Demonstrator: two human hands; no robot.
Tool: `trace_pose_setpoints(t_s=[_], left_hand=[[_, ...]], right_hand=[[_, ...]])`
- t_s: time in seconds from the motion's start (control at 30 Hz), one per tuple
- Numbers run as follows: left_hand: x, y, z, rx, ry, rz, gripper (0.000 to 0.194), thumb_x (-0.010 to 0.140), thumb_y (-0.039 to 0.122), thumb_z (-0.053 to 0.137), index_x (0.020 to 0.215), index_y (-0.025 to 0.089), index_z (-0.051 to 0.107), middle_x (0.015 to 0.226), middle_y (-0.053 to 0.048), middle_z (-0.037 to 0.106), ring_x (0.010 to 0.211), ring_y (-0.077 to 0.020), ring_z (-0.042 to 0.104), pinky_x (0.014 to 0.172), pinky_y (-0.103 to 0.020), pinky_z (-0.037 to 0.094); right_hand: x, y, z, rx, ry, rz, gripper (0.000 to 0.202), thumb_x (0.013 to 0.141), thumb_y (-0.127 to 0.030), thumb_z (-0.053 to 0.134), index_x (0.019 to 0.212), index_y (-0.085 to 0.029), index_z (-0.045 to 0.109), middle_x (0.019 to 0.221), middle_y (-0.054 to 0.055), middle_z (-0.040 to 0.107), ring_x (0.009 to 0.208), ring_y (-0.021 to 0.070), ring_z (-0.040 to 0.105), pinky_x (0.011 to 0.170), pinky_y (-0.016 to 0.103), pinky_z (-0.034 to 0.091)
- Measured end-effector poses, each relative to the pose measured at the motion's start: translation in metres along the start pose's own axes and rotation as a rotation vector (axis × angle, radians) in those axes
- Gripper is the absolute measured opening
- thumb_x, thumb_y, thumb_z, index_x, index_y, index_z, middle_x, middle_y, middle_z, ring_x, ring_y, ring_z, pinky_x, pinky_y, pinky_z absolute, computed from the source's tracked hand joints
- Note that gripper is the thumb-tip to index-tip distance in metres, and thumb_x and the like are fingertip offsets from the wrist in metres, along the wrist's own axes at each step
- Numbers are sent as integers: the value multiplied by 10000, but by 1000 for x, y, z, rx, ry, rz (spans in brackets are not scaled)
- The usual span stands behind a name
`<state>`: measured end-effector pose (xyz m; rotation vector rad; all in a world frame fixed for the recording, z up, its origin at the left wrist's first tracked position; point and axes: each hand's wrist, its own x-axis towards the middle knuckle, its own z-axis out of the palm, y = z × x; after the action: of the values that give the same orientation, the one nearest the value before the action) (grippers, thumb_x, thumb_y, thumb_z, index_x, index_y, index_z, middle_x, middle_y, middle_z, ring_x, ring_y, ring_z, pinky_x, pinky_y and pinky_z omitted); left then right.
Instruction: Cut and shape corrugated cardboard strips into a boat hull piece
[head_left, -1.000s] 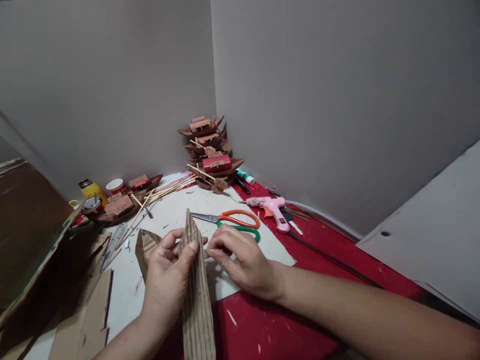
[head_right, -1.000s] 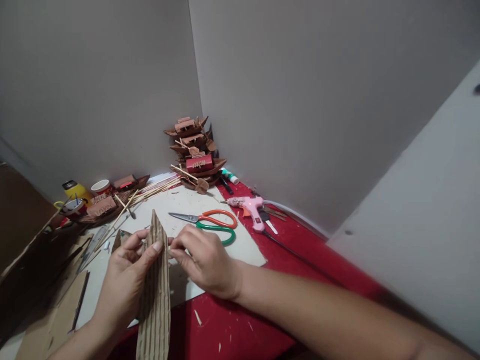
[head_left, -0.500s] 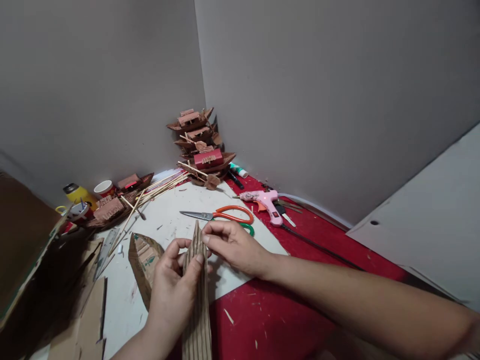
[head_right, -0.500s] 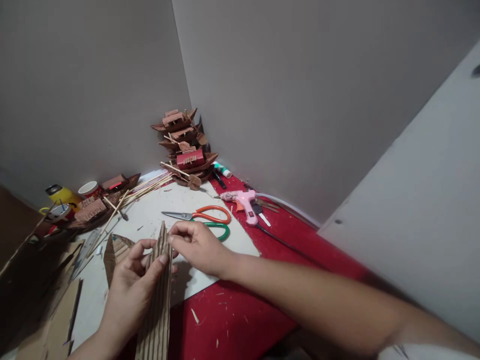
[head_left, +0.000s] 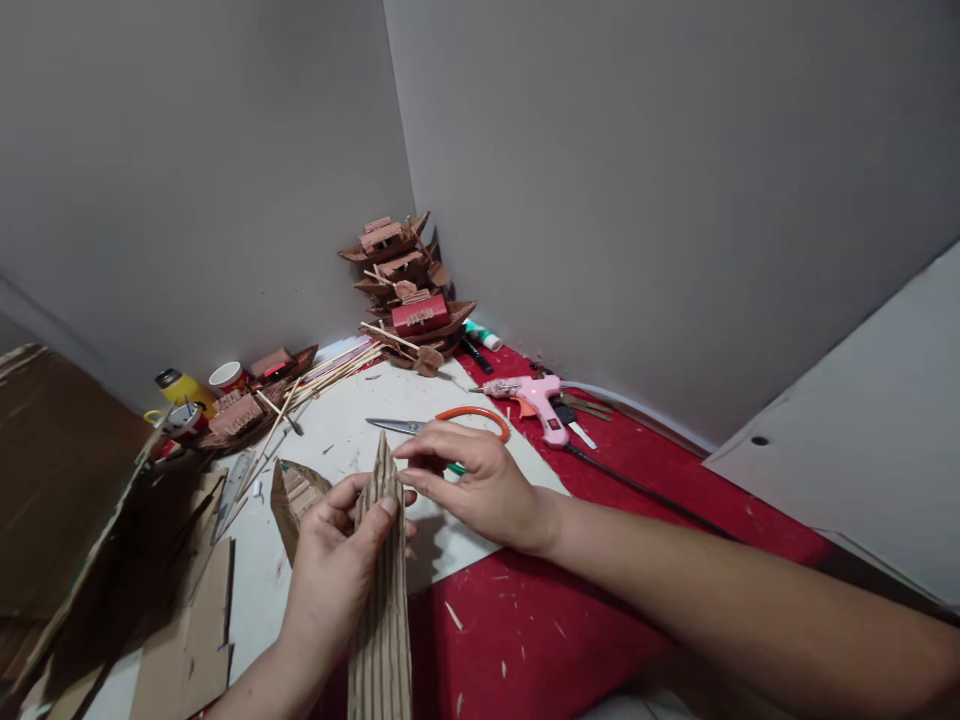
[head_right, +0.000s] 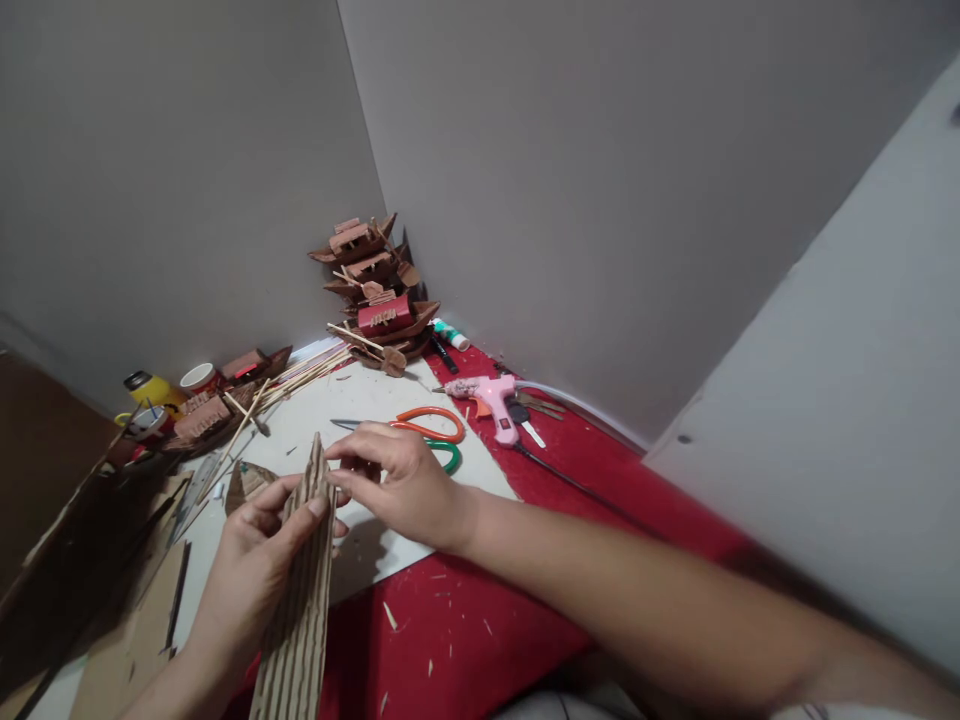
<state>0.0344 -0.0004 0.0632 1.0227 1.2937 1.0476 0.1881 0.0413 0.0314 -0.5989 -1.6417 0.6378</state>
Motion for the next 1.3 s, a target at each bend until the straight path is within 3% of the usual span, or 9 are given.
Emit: trace_pose_setpoints(t_s=[0.4, 0.53, 0.67, 0.83, 0.9, 0.97, 1.1, 1.2, 1.3], left_hand=[[-13, -9, -3, -104, 24, 2, 334, 579, 269, 812, 856, 150, 668, 633, -20, 704, 483, -144, 638, 506, -225, 513], [-9, -1, -7, -104, 13, -27, 356, 590, 296, 806, 870, 132, 658, 608, -37, 694, 457, -130, 609, 474, -219, 506], [-11, 0, -6, -115, -60, -56, 323, 618, 310, 792, 851, 123, 669, 781, -84, 724, 530, -130, 623, 477, -223, 523], [-9, -8, -6, -126, -190, -143, 324, 649, 350, 774, 835, 98, 689, 756, -106, 724, 512, -127, 623, 484, -218, 526], [-6, -10, -14, -162, -203, -206, 370, 711, 430, 708, 856, 91, 691, 716, -125, 721, 516, -163, 648, 471, -233, 526], [-2, -9, -24, -270, -169, -207, 376, 751, 453, 652, 887, 104, 689, 698, -127, 722, 525, -190, 665, 455, -242, 526], [1, -6, -32, -477, -88, -30, 244, 721, 264, 691, 918, 120, 685, 888, -134, 737, 651, -182, 695, 545, -228, 557], [-1, -8, -21, -442, -129, 44, 300, 728, 191, 696, 1023, 150, 661, 1111, -134, 683, 862, -220, 689, 663, -276, 575], [-1, -15, -12, -424, -59, 134, 224, 759, 240, 687, 958, 139, 673, 1053, -106, 695, 910, -221, 670, 694, -289, 571]], right_hand=[[-14, -1, 8, -261, -190, -255, 105, 890, -138, 463, 816, -147, 536, 754, 68, 561, 714, 168, 512, 630, 281, 432], [-15, -7, 5, -139, -189, -285, 120, 908, -165, 442, 811, -161, 512, 747, 51, 547, 698, 150, 501, 633, 268, 423], [-6, -12, 3, 7, 16, 63, 178, 888, -278, 518, 751, -165, 529, 679, 5, 527, 638, 116, 495, 603, 240, 420], [3, -9, 4, 459, -251, 548, 291, 743, -421, 669, 770, -146, 578, 620, -24, 560, 479, 83, 488, 435, 209, 413], [6, -6, 2, 512, -184, 598, 288, 732, -413, 676, 726, -140, 586, 540, -51, 516, 411, 57, 439, 372, 178, 369], [11, -3, -3, 509, 34, 605, 260, 710, -382, 700, 721, -143, 595, 521, -65, 500, 407, 43, 438, 357, 150, 358], [20, 0, -9, 622, 368, 628, 286, 644, -358, 745, 761, -162, 572, 567, -64, 552, 448, 63, 538, 377, 149, 431], [13, -4, -1, 607, 353, 636, 315, 635, -361, 750, 788, -164, 557, 578, -42, 598, 503, 109, 613, 422, 188, 494], [0, -10, 11, 564, 87, 662, 309, 668, -379, 730, 775, -163, 536, 541, -38, 595, 505, 121, 621, 454, 204, 498]])
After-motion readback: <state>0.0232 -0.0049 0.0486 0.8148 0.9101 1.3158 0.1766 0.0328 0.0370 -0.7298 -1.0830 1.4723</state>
